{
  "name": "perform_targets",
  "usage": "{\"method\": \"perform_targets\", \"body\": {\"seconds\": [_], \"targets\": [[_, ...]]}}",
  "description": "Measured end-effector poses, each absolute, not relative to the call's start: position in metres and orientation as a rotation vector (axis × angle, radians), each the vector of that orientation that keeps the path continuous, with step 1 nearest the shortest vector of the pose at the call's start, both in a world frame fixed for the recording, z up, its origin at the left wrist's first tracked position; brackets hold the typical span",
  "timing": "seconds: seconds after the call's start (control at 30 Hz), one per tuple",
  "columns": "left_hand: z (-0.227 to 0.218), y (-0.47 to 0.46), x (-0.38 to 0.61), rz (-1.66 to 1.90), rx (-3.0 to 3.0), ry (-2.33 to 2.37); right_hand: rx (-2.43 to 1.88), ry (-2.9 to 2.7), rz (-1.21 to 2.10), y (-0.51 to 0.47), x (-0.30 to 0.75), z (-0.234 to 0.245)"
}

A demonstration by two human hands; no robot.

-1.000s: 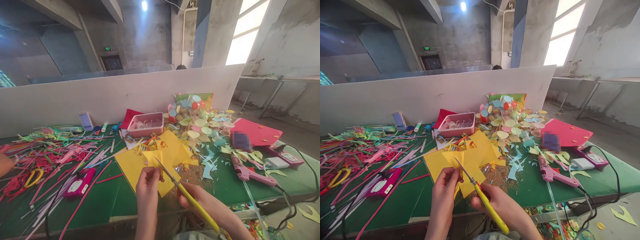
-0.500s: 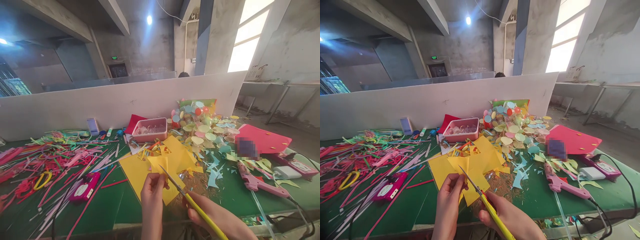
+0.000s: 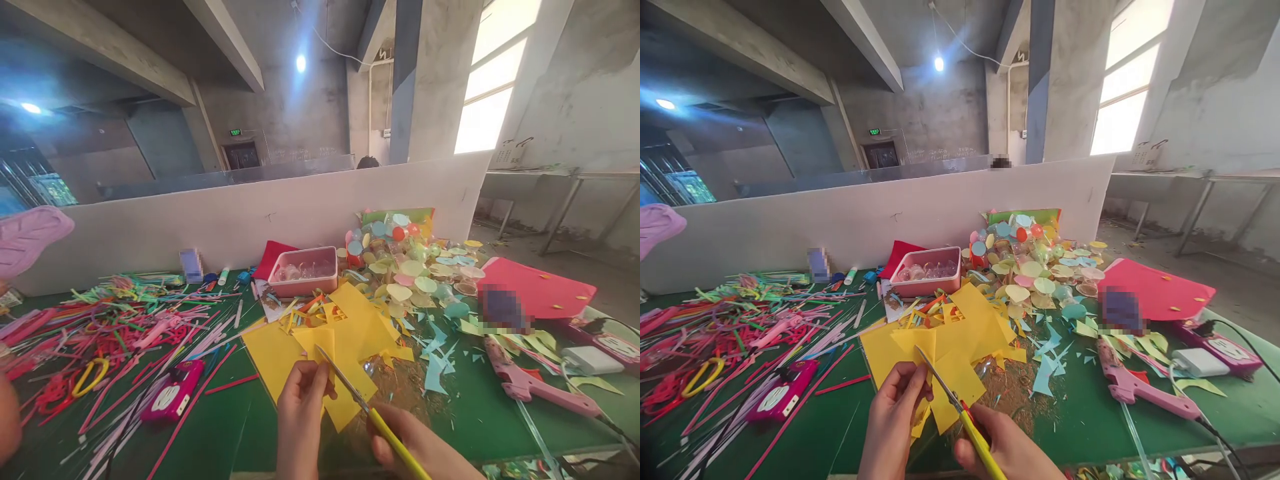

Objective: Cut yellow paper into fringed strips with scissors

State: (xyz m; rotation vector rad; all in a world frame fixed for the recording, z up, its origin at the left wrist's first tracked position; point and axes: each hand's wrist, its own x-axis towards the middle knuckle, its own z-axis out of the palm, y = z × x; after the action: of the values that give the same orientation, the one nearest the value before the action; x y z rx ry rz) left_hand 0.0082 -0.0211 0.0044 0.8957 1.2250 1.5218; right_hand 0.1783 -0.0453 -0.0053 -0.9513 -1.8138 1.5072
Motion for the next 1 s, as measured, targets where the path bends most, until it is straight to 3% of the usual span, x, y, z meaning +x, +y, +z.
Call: {"method": "perform_targets", "body": {"seconds": [1.0], "targets": [[0.020, -0.032, 0.013, 1.285, 1.088, 1.144, -0.922, -1.751, 1.392, -0.041, 0.163, -0.009]]}}
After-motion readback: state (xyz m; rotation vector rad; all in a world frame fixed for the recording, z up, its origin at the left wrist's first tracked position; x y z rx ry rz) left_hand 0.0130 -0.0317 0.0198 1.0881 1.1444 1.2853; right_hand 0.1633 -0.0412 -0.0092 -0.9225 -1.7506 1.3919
